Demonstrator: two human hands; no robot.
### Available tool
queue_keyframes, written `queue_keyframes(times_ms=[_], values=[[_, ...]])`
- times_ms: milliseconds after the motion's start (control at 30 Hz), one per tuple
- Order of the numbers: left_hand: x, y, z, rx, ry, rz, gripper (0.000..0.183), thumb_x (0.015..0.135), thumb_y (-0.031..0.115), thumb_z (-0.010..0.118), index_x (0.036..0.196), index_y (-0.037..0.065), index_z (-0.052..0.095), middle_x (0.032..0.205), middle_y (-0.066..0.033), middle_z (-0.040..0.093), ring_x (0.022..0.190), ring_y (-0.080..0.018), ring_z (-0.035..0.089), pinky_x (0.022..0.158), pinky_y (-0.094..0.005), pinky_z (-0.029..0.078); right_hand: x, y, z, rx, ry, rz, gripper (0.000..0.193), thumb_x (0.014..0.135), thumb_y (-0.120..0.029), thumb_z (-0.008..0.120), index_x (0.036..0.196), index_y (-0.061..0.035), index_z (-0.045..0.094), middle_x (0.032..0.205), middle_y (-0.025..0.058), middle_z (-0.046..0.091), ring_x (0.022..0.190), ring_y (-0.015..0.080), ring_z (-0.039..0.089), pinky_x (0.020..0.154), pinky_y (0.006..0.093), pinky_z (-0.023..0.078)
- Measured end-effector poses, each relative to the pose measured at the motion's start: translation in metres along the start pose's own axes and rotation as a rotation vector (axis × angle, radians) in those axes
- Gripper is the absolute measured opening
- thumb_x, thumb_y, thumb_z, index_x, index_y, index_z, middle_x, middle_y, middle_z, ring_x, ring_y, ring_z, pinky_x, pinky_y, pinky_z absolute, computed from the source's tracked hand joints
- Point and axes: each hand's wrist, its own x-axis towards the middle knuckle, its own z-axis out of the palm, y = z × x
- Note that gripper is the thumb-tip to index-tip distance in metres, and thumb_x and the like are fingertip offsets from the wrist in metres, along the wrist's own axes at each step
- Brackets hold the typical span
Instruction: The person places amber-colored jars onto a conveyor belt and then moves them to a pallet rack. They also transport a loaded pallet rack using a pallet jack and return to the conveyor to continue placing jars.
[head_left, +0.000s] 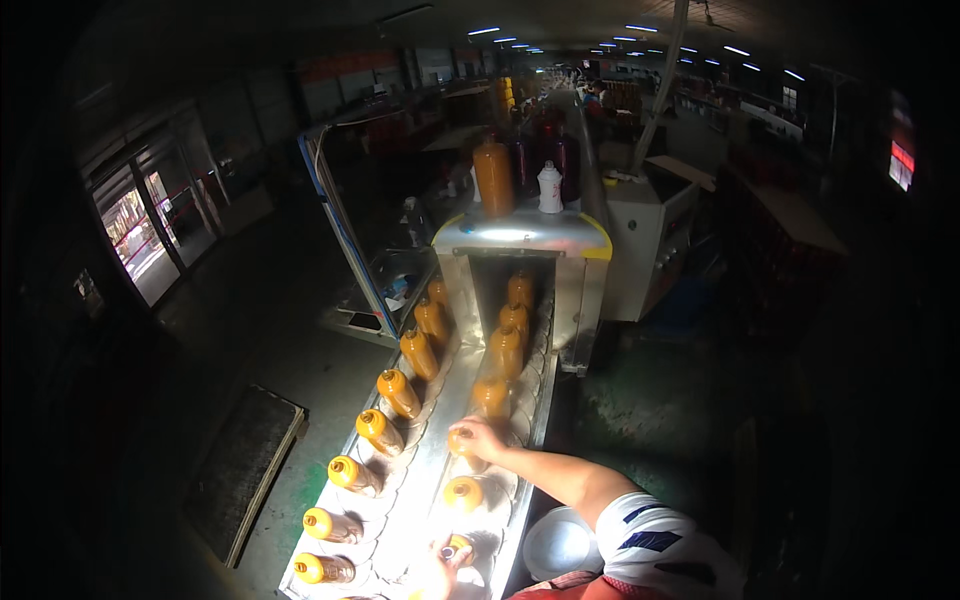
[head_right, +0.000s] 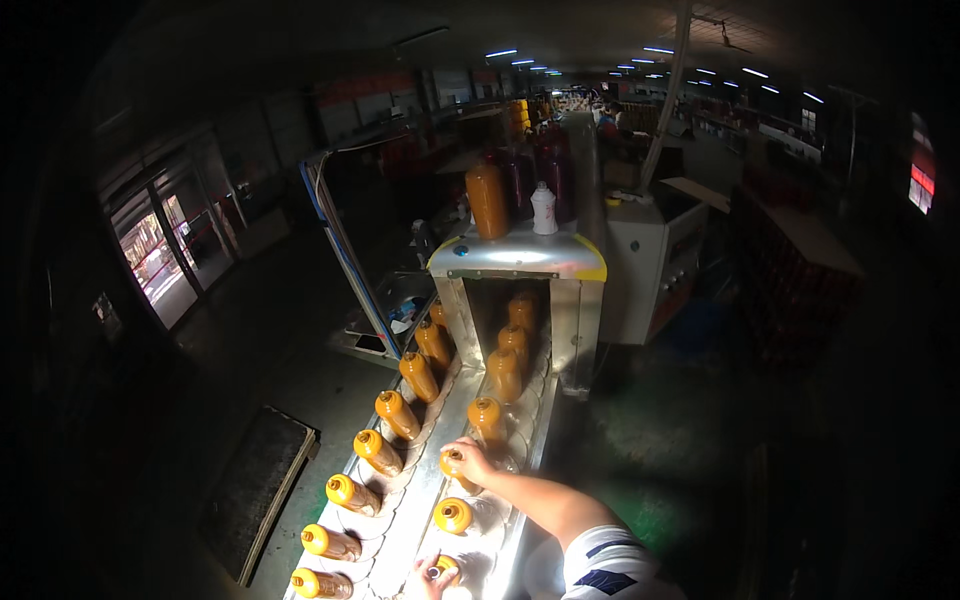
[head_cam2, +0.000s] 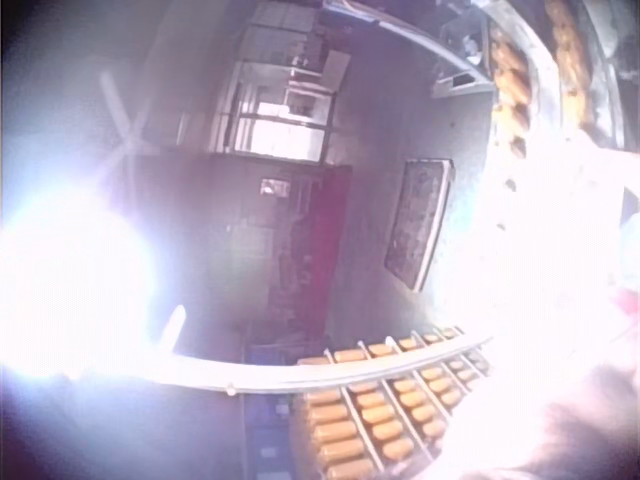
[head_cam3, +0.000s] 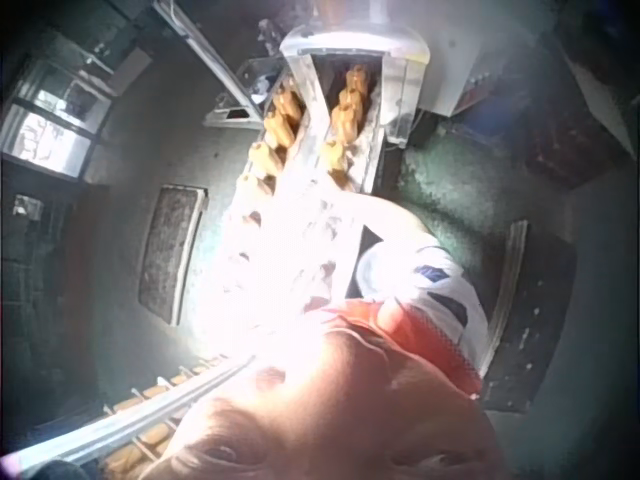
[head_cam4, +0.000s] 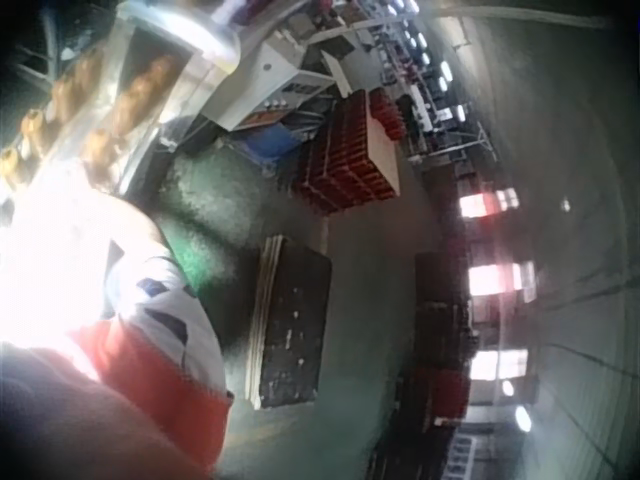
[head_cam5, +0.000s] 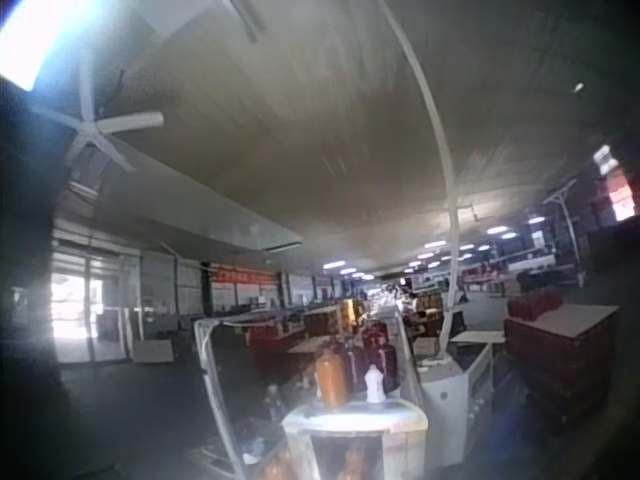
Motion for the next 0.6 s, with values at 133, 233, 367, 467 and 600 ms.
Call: queue_keyframes(times_ms=[133, 233, 367, 467, 600], values=[[0.015, 0.009, 0.019, 0.030, 0.050, -0.002, 0.065, 0.074, 0.021, 0.085, 0.133, 0.009, 0.060, 0.128, -0.0211, 0.059, 0.111, -0.0333, 0.061, 0.097, -0.0396, 0.048, 0.022, 0.007, -0.033, -0.185, 0.057, 0.149, 0.028, 0.085, -0.021, 0.073, 0.112, -0.0122, 0.070, 0.107, 0.0126, 0.067, 0.096, 0.0231, 0.065, 0.089, 0.0359, 0.052], [0.025, 0.014, 0.023, 0.009, 0.103, -0.010, 0.068, 0.074, 0.021, 0.086, 0.135, 0.009, 0.059, 0.129, -0.0218, 0.058, 0.112, -0.0340, 0.061, 0.098, -0.0401, 0.048, 0.046, -0.039, -0.028, -0.293, -0.108, 0.269, 0.059, 0.084, -0.039, 0.075, 0.134, -0.0126, 0.058, 0.127, 0.0180, 0.063, 0.117, 0.0343, 0.058, 0.104, 0.0392, 0.042], [0.029, 0.011, 0.046, -0.129, 0.214, 0.068, 0.083, 0.076, 0.021, 0.085, 0.145, 0.001, 0.043, 0.136, -0.0254, 0.053, 0.123, -0.0362, 0.056, 0.104, -0.0402, 0.044, 0.012, -0.072, -0.069, -0.020, 0.049, 0.134, 0.056, 0.085, -0.024, 0.074, 0.132, -0.0010, 0.053, 0.125, 0.0190, 0.060, 0.116, 0.0326, 0.058, 0.103, 0.0379, 0.044], [0.010, 0.026, 0.056, -0.145, 0.314, 0.108, 0.074, 0.078, 0.021, 0.083, 0.140, 0.001, 0.047, 0.131, -0.0231, 0.056, 0.120, -0.0340, 0.057, 0.101, -0.0392, 0.045, -0.087, -0.034, -0.120, 0.322, -0.012, 0.132, 0.041, 0.091, -0.012, 0.067, 0.129, -0.0049, 0.056, 0.115, 0.0101, 0.064, 0.106, 0.0196, 0.060, 0.094, 0.0338, 0.049], [-0.069, 0.048, 0.078, -0.323, 0.327, 0.113, 0.062, 0.081, 0.020, 0.080, 0.133, 0.001, 0.053, 0.124, -0.0199, 0.059, 0.116, -0.0311, 0.058, 0.096, -0.0378, 0.048, -0.278, 0.000, -0.196, 0.448, -0.070, 0.315, 0.031, 0.093, -0.008, 0.064, 0.124, -0.0041, 0.061, 0.111, 0.0058, 0.067, 0.097, 0.0140, 0.062, 0.088, 0.0306, 0.052]])
